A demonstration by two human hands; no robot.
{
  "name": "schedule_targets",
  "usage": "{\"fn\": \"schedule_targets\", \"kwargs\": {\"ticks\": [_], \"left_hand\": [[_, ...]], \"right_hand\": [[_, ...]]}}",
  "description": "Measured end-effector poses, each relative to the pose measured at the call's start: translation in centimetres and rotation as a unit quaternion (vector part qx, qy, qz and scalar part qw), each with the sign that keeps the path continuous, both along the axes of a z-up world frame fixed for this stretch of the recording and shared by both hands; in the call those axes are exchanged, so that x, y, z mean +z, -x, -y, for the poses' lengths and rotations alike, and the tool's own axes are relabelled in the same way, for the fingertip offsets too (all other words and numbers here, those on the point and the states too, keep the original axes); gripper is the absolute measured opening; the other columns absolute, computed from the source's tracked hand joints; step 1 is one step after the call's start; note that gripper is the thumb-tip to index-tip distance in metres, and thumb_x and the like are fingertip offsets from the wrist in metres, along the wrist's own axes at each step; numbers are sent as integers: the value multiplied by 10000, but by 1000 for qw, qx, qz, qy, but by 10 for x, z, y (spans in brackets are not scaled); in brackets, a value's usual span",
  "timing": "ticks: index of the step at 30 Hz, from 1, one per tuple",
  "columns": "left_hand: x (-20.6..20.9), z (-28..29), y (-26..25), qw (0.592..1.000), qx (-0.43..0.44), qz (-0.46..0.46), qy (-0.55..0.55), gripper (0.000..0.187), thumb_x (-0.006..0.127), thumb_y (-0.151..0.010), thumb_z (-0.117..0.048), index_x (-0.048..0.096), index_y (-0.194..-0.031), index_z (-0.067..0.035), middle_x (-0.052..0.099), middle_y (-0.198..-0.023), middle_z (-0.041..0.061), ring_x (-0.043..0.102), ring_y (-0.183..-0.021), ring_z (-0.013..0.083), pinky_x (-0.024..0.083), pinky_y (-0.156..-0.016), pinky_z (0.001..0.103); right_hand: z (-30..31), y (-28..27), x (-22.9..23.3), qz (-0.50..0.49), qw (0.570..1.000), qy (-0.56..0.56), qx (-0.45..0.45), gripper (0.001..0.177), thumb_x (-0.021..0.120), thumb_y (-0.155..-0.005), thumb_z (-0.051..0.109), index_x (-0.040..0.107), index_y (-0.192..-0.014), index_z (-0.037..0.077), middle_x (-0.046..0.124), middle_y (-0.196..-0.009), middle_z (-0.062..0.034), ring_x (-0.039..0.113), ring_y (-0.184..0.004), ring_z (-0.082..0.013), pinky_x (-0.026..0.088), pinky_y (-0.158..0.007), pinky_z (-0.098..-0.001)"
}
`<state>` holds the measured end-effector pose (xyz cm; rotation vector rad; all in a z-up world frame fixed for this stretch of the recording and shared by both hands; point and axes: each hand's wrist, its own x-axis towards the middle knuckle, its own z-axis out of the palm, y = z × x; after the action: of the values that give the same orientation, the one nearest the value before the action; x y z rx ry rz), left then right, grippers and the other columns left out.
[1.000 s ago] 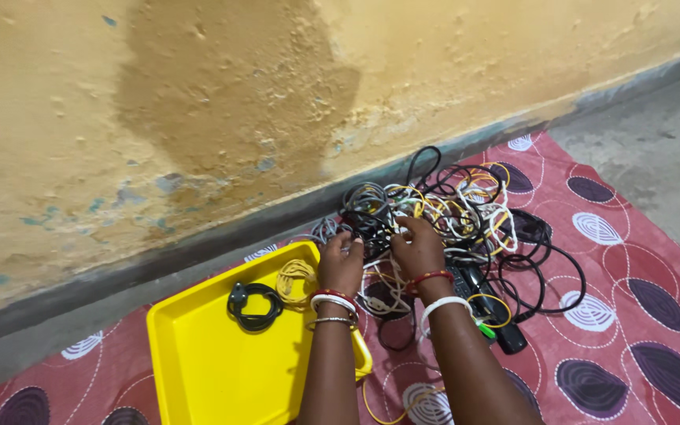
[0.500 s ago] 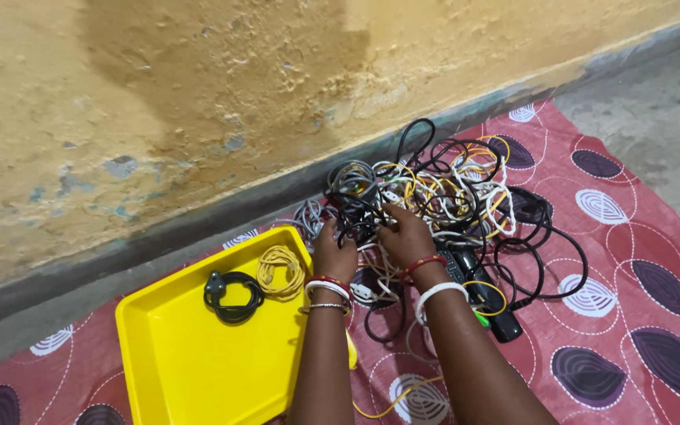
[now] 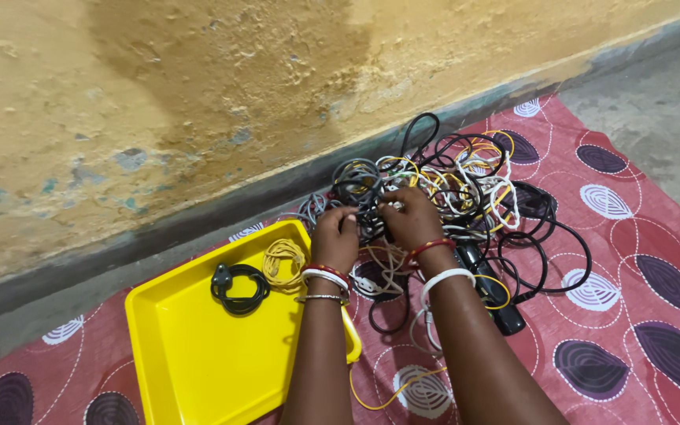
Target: The person sorts various black, white, and yellow cables by hand. They pick cables from a pile on a patterned mat, untangle them, wrap them into coils, and place the finished coils onto a yellow tray.
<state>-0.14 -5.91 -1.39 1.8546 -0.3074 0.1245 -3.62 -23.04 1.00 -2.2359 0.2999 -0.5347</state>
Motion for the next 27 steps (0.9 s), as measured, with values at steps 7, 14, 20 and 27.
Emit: {"fn": "schedule_targets", "kwargs": {"ticks": [7,14,20,27], "left_hand": [[73,-5,-2,979,-70,-88,169,209,599,-1008,-154,718,-1145,-52,720,-935,61,672,-822,123,544,-750,284],[141,-22,13,941,-115,-81,308,218,581,-1034,-140,674,-1190,-19,708,-943,14,667,-787,74,539,-741,226],[203,-51,36,930,-112,-54,345,228,588,-1049,-132,670,-1218,-2,681,-899,41,644,-762,80,523,-712,231],[260,-84,63,909,-132,-13,396,251,577,-1042,-122,642,-1238,20,660,-908,17,655,-791,96,545,-745,245]], "right_hand": [[1,-3,71,116,992,-40,-15,243,764,-862,171,737,-1049,18,682,-1049,-130,683,-892,-214,556,-786,-330],[-19,20,166,98,944,-313,43,133,644,-981,136,703,-1054,42,712,-892,4,639,-800,-92,509,-727,-254],[-48,44,228,166,923,-333,98,124,600,-1011,101,675,-1084,35,752,-1018,-51,665,-855,-100,550,-807,-263],[-79,72,289,220,885,-371,176,152,592,-1042,99,663,-1156,26,747,-1084,-77,669,-899,-115,558,-854,-276]]}}
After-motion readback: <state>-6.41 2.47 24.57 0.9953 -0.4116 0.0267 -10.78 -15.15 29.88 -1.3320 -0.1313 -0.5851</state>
